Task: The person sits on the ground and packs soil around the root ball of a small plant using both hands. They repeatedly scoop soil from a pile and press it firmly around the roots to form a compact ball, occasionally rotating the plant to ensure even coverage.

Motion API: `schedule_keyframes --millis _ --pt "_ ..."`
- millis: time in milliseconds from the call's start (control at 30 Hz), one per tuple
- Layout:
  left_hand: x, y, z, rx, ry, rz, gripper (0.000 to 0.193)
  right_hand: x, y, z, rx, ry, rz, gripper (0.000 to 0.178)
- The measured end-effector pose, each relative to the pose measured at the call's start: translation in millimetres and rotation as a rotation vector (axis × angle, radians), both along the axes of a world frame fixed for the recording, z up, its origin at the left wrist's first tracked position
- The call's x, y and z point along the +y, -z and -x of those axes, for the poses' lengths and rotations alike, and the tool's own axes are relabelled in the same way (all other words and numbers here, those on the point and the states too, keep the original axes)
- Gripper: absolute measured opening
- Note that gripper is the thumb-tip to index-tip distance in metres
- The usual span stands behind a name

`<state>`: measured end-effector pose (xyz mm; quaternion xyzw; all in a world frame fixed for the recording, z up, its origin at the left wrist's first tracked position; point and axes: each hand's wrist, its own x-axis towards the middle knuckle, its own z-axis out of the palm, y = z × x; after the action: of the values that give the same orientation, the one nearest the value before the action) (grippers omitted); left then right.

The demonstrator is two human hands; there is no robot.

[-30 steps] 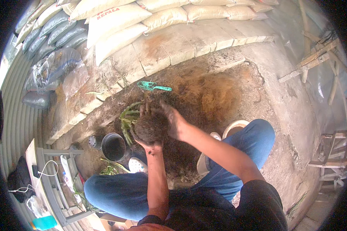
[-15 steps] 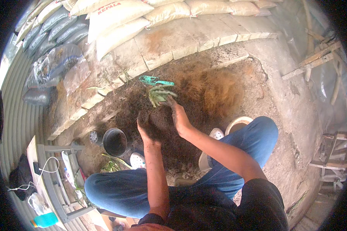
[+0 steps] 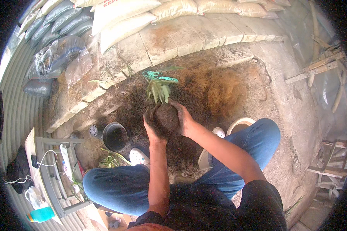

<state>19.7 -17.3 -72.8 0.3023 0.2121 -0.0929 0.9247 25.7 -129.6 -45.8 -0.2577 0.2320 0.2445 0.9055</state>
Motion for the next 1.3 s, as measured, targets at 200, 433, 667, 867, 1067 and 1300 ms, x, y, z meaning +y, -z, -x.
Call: schedule_keyframes --millis 200,433,667,867,1067,1300 --pt "-7.6 -43.6 18.9 -0.374 -0.145 -1.739 0.056 -8.7 17.5 -1.1 -0.045 0.012 -0.188 0.037" --pt "-28.4 -34.4 23.3 -0.718 -0.198 -1.538 0.03 -4.7 22.7 4.5 -0.132 0.063 -0.119 0.027" --pt "-21.7 -53.5 13.5 -0.797 -0.075 -1.461 0.037 -13.5 1.6 -1.8 -0.094 0.08 -0.144 0.034" --pt "1.5 -78.7 18.8 -0.773 -0.338 -1.416 0.042 -15.2 -18.8 -4.6 -0.08 0.0 -0.157 0.043" --pt "-16.4 -58.3 27.8 -0.762 -0.24 -1.08 0.035 -4.4 -20.0 12.8 -0.094 0.11 -0.03 0.034" --pt "-9.1 -81.3 24.6 -0.871 -0.31 -1.02 0.045 -8.6 -37.8 14.5 -0.159 0.028 -0.156 0.034"
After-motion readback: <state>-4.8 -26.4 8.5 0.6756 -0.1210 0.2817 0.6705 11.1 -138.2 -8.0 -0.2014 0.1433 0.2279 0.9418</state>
